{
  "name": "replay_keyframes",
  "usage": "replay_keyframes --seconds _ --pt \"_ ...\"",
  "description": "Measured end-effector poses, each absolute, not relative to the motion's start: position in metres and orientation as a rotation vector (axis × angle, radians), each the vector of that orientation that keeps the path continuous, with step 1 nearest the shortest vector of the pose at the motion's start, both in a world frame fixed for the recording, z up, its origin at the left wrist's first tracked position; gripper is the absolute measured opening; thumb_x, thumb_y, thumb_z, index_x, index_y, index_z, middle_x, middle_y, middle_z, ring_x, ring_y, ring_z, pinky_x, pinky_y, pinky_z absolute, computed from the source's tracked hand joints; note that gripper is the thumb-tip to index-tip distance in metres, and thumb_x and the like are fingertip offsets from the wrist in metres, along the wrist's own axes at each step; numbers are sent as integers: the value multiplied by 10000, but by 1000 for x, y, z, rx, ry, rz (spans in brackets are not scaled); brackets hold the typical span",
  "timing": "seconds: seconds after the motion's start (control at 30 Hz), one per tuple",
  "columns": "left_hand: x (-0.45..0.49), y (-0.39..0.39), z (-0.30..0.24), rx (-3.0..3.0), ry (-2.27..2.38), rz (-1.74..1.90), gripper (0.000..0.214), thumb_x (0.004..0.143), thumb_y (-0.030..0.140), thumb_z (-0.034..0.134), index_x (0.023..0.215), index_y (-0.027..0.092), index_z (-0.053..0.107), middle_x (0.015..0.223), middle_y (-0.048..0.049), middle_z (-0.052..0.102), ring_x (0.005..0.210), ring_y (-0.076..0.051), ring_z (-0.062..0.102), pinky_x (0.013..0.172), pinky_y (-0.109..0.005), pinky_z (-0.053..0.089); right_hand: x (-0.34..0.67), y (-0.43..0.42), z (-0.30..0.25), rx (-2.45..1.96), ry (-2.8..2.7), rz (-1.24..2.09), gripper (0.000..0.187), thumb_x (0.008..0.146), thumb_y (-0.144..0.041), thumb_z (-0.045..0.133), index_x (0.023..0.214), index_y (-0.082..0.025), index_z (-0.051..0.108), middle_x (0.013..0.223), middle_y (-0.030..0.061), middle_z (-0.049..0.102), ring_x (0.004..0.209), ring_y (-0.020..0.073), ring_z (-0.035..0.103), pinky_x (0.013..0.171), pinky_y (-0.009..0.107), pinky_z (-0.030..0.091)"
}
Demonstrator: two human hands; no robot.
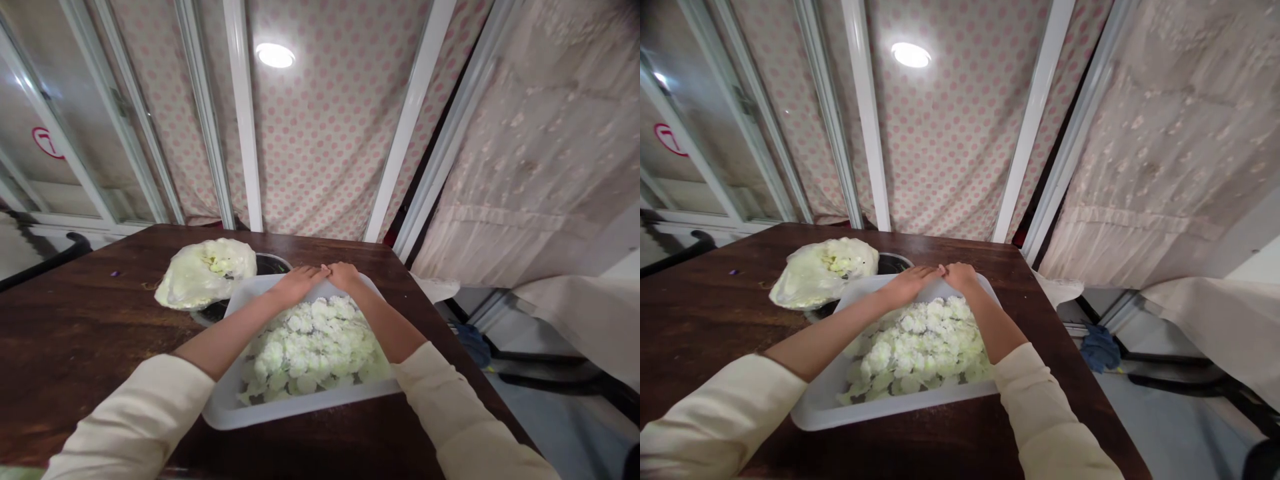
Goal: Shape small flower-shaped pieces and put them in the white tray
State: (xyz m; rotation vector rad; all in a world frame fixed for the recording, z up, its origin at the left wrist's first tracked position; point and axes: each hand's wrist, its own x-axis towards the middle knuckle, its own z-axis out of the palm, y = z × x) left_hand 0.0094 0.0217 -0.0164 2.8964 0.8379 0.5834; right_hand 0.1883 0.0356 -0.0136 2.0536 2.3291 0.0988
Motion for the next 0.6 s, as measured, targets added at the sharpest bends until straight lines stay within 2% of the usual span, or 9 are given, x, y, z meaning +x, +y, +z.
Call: replay_keyframes --seconds 0.1,0.23,0.47,0.6 --pt "-3 28 -30 2868 679 624 706 685 -16 366 1364 174 345 1385 -100 439 1268 -204 411 1054 -404 328 188 36 -15 2081 2345 130 613 941 -456 134 1041 -176 669 1020 149 667 975 262 620 791 363 458" --pt "-6 42 -41 2727 650 824 703 696 -28 332 1376 151 317 1392 -127 423 1267 -195 416 1053 -425 341 188 36 -16 2086 2349 135 603 946 -439 141 1045 -164 668 1011 167 664 961 262 624 787 371 457" --pt "-3 50 -47 2685 590 855 668 663 -59 329 1284 144 465 1327 -113 505 1224 -171 471 1048 -393 363 189 38 -16 2090 2353 121 558 947 -428 181 1064 -184 669 1023 162 663 979 268 616 805 374 448" --pt "-3 53 -54 2717 602 833 623 644 -67 332 1176 145 575 1335 -108 497 1246 -176 451 1063 -408 341 189 37 -19 2098 2340 128 594 949 -430 161 1034 -139 672 1003 184 660 957 281 619 790 379 446"
